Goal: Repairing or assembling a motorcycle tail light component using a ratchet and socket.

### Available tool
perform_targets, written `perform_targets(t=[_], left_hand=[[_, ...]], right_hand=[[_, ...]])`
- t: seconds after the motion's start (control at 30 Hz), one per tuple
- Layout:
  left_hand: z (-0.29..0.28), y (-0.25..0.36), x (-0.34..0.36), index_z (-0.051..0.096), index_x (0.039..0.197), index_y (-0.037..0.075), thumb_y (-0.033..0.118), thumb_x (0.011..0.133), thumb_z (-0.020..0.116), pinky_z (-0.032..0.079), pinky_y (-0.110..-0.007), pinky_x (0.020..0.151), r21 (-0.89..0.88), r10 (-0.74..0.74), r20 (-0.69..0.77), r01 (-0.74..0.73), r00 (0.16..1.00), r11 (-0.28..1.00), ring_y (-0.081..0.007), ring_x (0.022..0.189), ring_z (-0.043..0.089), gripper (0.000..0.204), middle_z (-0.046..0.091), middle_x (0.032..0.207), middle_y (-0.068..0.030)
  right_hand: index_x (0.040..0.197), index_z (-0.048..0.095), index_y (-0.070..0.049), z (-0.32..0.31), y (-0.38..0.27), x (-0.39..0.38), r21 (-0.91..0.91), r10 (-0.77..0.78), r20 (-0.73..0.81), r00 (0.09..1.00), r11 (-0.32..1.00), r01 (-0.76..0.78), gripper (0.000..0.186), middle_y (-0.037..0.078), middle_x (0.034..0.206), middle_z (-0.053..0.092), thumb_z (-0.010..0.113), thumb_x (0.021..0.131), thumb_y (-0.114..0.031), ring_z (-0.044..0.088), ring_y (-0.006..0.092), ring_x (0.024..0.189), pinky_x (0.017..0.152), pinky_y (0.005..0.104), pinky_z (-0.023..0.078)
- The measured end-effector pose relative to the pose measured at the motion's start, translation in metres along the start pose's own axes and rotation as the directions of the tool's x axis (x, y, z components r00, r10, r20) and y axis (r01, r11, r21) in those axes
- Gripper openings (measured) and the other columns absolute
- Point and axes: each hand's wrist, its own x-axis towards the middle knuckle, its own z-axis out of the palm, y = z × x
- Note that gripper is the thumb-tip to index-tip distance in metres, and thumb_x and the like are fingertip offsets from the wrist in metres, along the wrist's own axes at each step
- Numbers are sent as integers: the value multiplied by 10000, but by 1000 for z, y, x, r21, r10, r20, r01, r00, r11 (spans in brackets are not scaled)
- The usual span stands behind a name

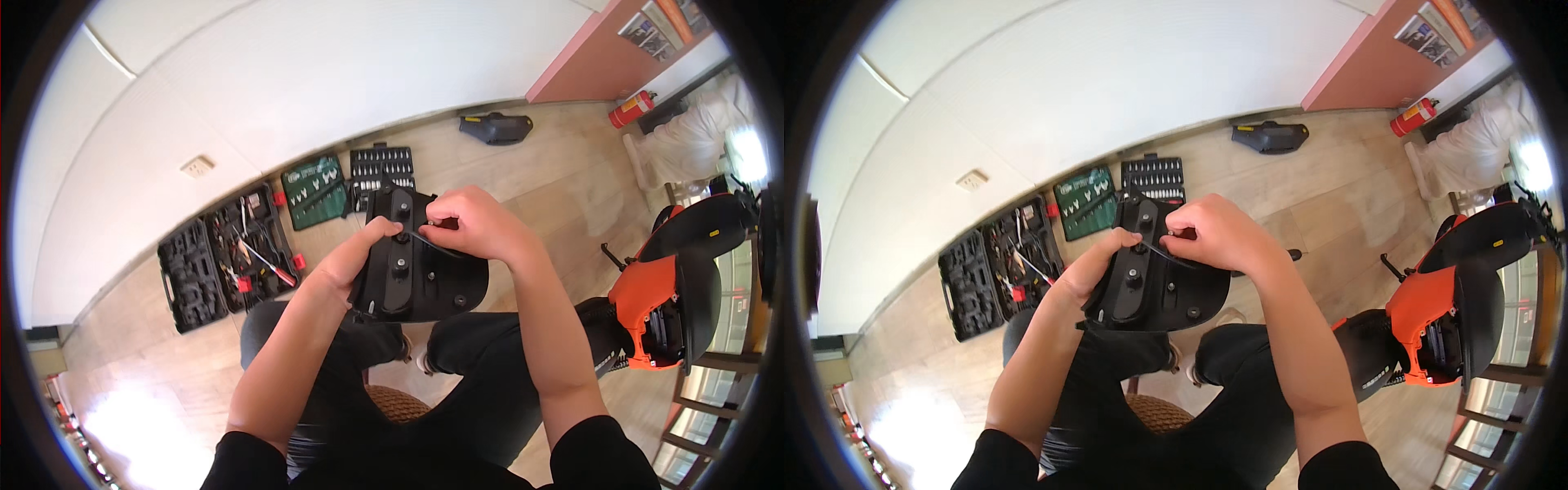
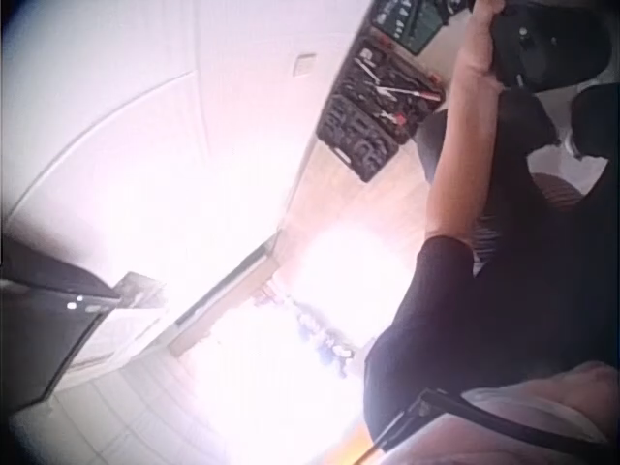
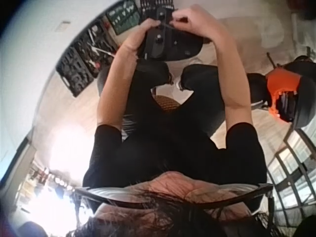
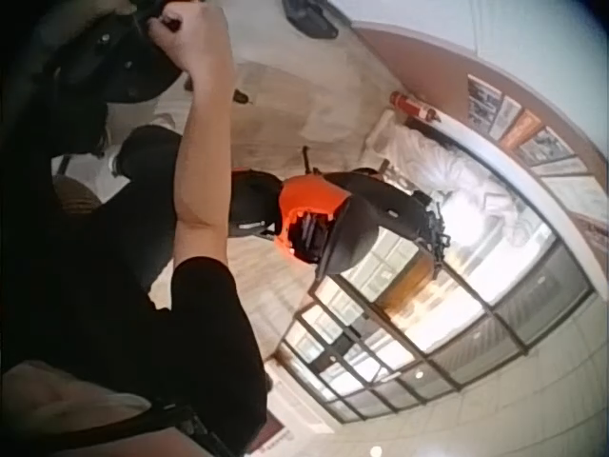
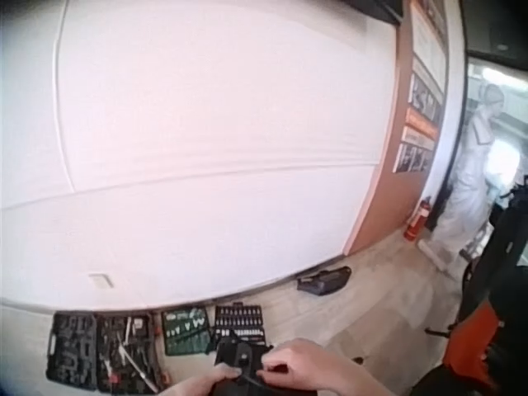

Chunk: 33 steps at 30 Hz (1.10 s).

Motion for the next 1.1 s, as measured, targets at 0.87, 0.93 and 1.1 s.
perform_targets(t=[0.87, 0.93, 1.1], left_hand=[[18, 28, -4, 681, 1119, 13, 329, 921, 698, 624, -343, 727, 167, 217, 3, -214, 976, 962, -199, 760, 729, 373, 747, 957, -108], [26, 29, -13, 681, 1116, 16, 329, 913, 705, 616, -337, 714, 162, 212, -23, -206, 977, 965, -199, 753, 726, 374, 748, 953, -108], [21, 32, -9, 684, 1110, 18, 334, 888, 717, 615, -336, 717, 142, 154, -39, -147, 987, 979, -199, 753, 724, 388, 749, 955, -109]], right_hand=[[1009, 724, -25, -15, -6, -6, 15, -23, -234, 972, 1000, 27, 142, 156, 914, 740, 705, 873, 10, 720, 325, 857, 736, 397, 547], [1006, 720, -26, -19, -11, -6, 43, 39, -214, 976, 999, -31, 133, 161, 946, 752, 688, 882, 7, 727, 336, 885, 749, 416, 553], [991, 701, -6, -18, -8, -6, 44, -83, -178, 980, 995, 93, 107, 163, 921, 733, 682, 889, 24, 713, 330, 883, 753, 396, 549]])
